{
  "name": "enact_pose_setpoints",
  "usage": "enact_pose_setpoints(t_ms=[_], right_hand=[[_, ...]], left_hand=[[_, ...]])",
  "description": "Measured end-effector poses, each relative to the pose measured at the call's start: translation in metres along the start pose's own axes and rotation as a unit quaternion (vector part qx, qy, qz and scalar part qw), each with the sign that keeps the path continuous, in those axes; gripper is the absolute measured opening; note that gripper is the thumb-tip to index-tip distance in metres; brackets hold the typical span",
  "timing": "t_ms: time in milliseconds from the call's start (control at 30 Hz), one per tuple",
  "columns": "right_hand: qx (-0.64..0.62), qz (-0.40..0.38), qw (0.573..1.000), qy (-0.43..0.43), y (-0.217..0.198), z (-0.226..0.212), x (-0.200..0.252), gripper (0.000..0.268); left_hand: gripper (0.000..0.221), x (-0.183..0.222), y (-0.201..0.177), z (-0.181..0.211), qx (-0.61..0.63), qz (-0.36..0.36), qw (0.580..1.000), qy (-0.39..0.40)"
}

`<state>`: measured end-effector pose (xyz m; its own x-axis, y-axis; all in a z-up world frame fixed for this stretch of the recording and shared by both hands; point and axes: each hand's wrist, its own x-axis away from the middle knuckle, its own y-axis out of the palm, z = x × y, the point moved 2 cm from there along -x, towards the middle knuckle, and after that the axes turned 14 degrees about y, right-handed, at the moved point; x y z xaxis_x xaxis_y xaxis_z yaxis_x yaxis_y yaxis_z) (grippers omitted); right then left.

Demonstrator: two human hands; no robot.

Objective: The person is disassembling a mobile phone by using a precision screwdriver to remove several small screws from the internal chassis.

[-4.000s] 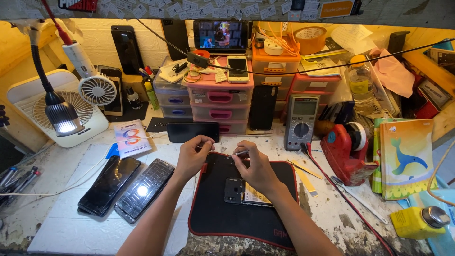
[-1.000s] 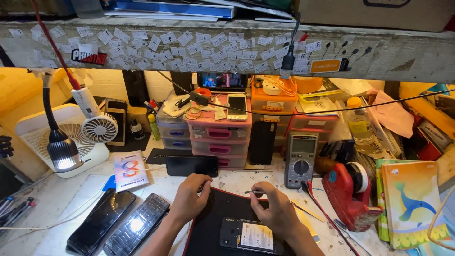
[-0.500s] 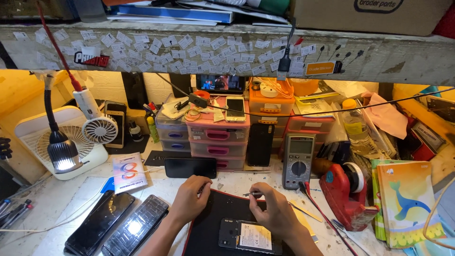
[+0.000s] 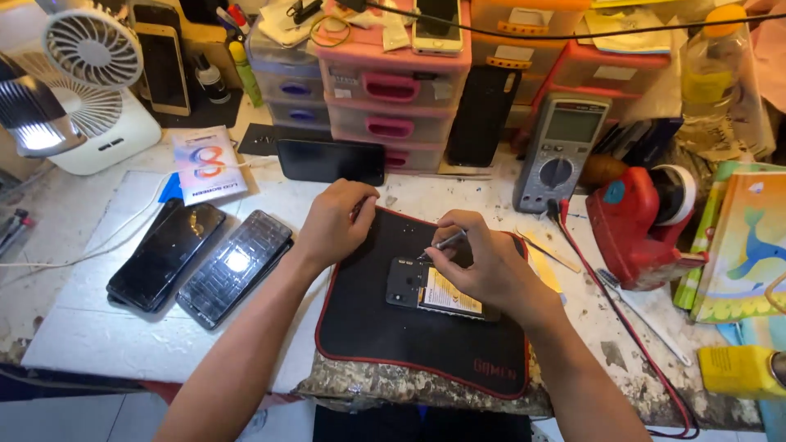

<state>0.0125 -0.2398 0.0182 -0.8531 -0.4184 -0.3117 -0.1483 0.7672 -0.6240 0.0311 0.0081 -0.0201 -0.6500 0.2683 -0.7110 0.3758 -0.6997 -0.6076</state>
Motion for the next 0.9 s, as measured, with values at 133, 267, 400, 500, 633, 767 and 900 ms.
enact_pose_setpoints(t_ms=[133,267,400,500,633,767,900], right_hand=[[0.001,-0.062,0.998,-0.013,0.003,-0.006,0.003,0.044],[0.001,-0.089,0.996,-0.016,0.008,-0.007,0.002,0.045],[0.005,-0.122,0.992,-0.012,0.012,-0.009,0.004,0.047],[0.001,-0.14,0.99,-0.008,0.013,-0.01,0.002,0.047],[-0.008,-0.155,0.988,-0.004,0.015,-0.01,0.006,0.046],[-0.002,-0.157,0.988,-0.004,0.015,-0.016,0.009,0.046],[0.006,-0.172,0.985,0.004,0.013,-0.019,0.008,0.045]], left_hand=[[0.011,-0.003,-0.003,0.005,0.007,-0.017,1.0,0.001],[0.01,-0.004,-0.002,0.007,0.014,-0.015,1.0,-0.001],[0.011,-0.003,-0.003,0.008,0.025,-0.016,1.0,-0.006],[0.012,-0.004,-0.003,0.005,0.033,-0.014,0.999,-0.004],[0.013,-0.003,-0.003,0.006,0.03,-0.007,1.0,-0.001],[0.013,-0.002,-0.004,0.006,0.034,-0.009,0.999,-0.004],[0.012,-0.004,-0.004,0.005,0.032,-0.006,0.999,0.001]])
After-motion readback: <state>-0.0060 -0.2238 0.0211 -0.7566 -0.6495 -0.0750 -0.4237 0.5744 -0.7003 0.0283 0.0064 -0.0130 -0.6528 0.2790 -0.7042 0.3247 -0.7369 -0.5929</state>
